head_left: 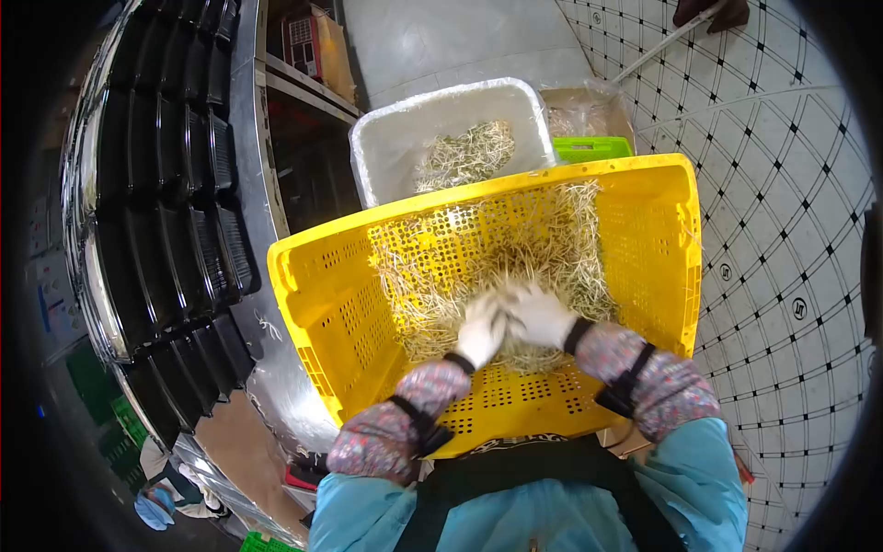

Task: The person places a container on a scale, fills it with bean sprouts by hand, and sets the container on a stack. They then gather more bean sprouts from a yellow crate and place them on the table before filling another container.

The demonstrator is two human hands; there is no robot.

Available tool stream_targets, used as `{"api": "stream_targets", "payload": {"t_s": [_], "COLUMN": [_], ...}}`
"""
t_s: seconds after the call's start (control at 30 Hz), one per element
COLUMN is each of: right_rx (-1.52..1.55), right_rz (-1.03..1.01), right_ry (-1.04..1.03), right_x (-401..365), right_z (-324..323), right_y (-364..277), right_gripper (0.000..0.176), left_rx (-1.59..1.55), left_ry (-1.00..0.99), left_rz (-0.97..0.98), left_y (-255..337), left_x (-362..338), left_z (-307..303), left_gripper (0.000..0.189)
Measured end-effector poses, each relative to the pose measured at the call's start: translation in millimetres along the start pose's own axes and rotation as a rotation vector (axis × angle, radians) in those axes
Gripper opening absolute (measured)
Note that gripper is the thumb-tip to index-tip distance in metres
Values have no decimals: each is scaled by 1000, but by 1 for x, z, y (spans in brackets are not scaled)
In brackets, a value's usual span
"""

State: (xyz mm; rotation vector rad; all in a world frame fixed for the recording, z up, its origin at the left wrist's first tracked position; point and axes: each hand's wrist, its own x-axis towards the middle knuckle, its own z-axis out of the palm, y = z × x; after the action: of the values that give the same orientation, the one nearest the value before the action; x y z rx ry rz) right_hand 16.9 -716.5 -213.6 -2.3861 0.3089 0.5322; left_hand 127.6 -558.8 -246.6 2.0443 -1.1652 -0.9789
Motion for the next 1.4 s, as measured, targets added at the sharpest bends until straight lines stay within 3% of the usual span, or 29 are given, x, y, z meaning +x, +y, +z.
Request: {"api": "stream_targets", "payload": {"t_s": [0.03,0.07,0.17,0.2,0.23,0.27,0.3,0.33,0.37,0.4,0.47,0.5,0.57,0.63,0.67,0.7,0.77,0.87,0.97,1.0,1.03,1.1,1.13,1.2,1.23,1.33,1.37,1.4], "right_rx": [-44,73,253,443,634,600,564,387,207,137,-6,32,64,65,3,48,44,66,193,216,216,217,267,325,352,619,734,760], "right_rz": [-85,-125,-193,-121,-48,119,286,411,534,605,744,676,491,277,178,96,2,133,384,456,413,326,312,248,214,8,-99,-43], "right_ry": [-82,-171,-249,-263,-277,-192,-110,1,112,169,278,204,8,-144,-247,-182,-223,-222,-90,-94,-145,-244,-257,-161,-111,259,374,339], "right_x": [-28,-47,-62,-49,-32,-15,1,19,34,44,69,73,66,48,33,12,-29,-45,-16,-5,4,19,20,12,8,-22,-24,-28], "right_z": [-18,-17,-48,-54,-61,-73,-82,-70,-50,-41,-31,-27,-19,0,-8,-6,-30,-36,-27,-31,-32,-33,-38,-36,-36,-78,-82,-83], "right_y": [-11,-10,1,15,34,46,55,71,84,82,61,44,10,-10,-17,-16,-15,-1,16,15,16,15,11,12,13,2,5,1], "right_gripper": [55,57,57,58,59,61,62,64,67,68,71,71,67,53,44,44,60,90,112,109,104,96,74,62,56,38,34,34], "left_rx": [-101,-166,-343,-326,-501,-400,-240,44,5,26,-5,-16,-183,-287,-235,-160,-193,-259,-200,-233,-217,-223,-279,-391,-406,-458,-491,-522], "left_ry": [-126,-248,-325,-216,-126,70,121,278,396,414,432,413,335,294,327,206,-63,-147,-53,-83,-91,-176,-170,-153,-69,135,125,115], "left_rz": [91,13,-23,-87,-293,-271,-331,-533,-655,-857,-1026,-1084,-1010,-483,-347,-334,-272,-255,-348,-420,-455,-445,-385,-262,-272,-34,-60,-86], "left_y": [20,30,30,13,16,-31,-77,-89,-119,-115,-97,-81,-52,-85,-55,-38,-14,-3,-4,-6,-7,-14,-20,-31,11,56,55,58], "left_x": [-18,-40,-49,-46,-34,-31,-26,-21,-17,-8,13,20,23,3,-7,-19,-40,-43,-8,7,17,29,27,26,23,17,19,25], "left_z": [-16,-23,-47,-45,-59,-41,-35,-30,-19,-24,-17,-9,12,61,56,43,11,-12,-9,-7,-3,3,3,0,-27,-64,-61,-62], "left_gripper": [38,42,43,40,34,32,47,70,89,99,104,105,100,66,46,45,56,85,114,125,123,101,90,70,52,57,57,57]}}
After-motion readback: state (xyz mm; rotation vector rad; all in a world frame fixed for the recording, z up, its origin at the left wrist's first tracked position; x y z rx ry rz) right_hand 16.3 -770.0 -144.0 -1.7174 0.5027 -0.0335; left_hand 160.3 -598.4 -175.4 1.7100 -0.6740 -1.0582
